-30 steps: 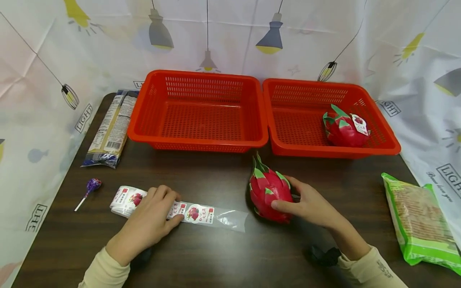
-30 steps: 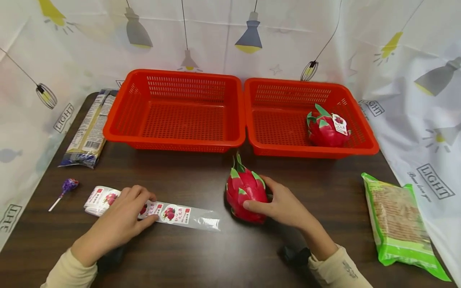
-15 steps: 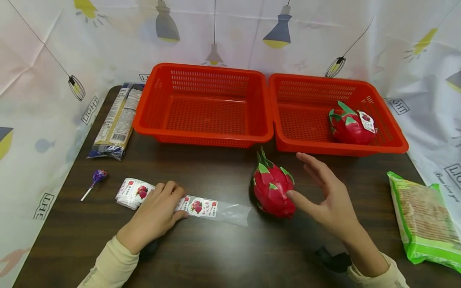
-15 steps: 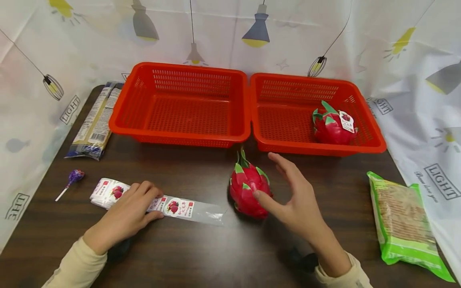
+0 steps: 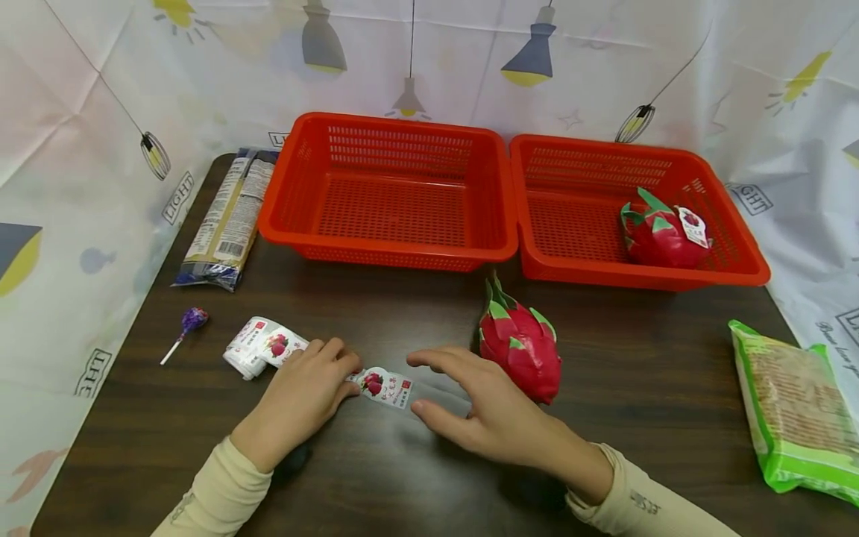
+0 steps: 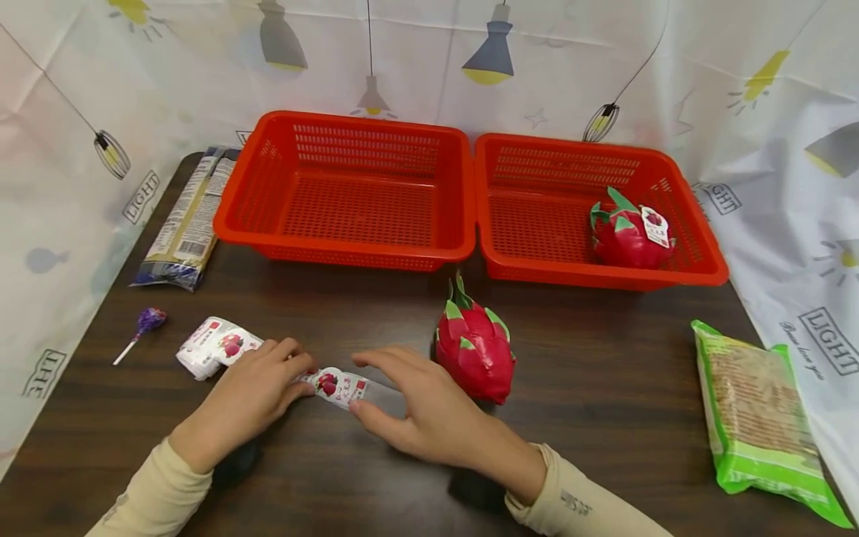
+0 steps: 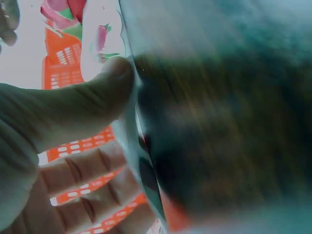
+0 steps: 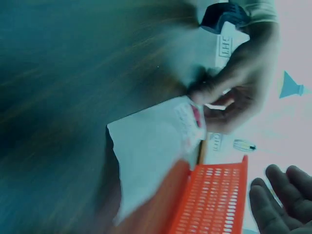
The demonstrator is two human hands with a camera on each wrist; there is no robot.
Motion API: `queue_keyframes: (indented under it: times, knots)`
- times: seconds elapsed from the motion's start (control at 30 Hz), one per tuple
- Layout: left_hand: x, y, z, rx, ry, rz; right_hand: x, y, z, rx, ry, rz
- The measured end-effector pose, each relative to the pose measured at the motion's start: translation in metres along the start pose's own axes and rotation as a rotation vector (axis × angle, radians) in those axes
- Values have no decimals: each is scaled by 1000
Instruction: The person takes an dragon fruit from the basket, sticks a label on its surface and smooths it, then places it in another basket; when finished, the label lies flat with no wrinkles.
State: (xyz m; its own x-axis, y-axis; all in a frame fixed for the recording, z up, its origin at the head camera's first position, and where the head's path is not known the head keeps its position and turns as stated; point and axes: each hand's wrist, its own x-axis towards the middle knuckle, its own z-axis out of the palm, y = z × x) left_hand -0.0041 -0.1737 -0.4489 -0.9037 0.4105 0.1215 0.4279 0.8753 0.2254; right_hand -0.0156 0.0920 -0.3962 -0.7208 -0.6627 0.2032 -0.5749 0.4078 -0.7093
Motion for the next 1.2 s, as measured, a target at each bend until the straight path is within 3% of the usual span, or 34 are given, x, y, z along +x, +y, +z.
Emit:
queue_keyframes:
  times: [0.17, 0.37, 0.53, 0.63, 0.8, 0.9, 1.07, 1.2]
  knots:
    - [-1, 4, -11, -16, 47, 48, 16, 5, 11, -28, -28, 58]
    - [-7, 12, -26, -67, 128, 116, 30, 11, 25, -71, -90, 46]
    - [-8, 14, -30, -112, 127, 131, 31, 13, 33, -28, -123, 31]
    - [-9, 10, -33, -176, 53, 120, 29, 13, 35, -18, -123, -3]
    - [-6, -5, -51, -432, -186, 76, 26, 11, 35, -24, -146, -75]
    - [1, -15, -62, -539, -288, 90, 25, 8, 35, -32, -143, -130]
    - [17, -20, -60, -582, -415, 146, 22, 5, 36, -32, -133, -163]
    - [25, -20, -53, -585, -448, 147, 20, 8, 37, -49, -138, -163]
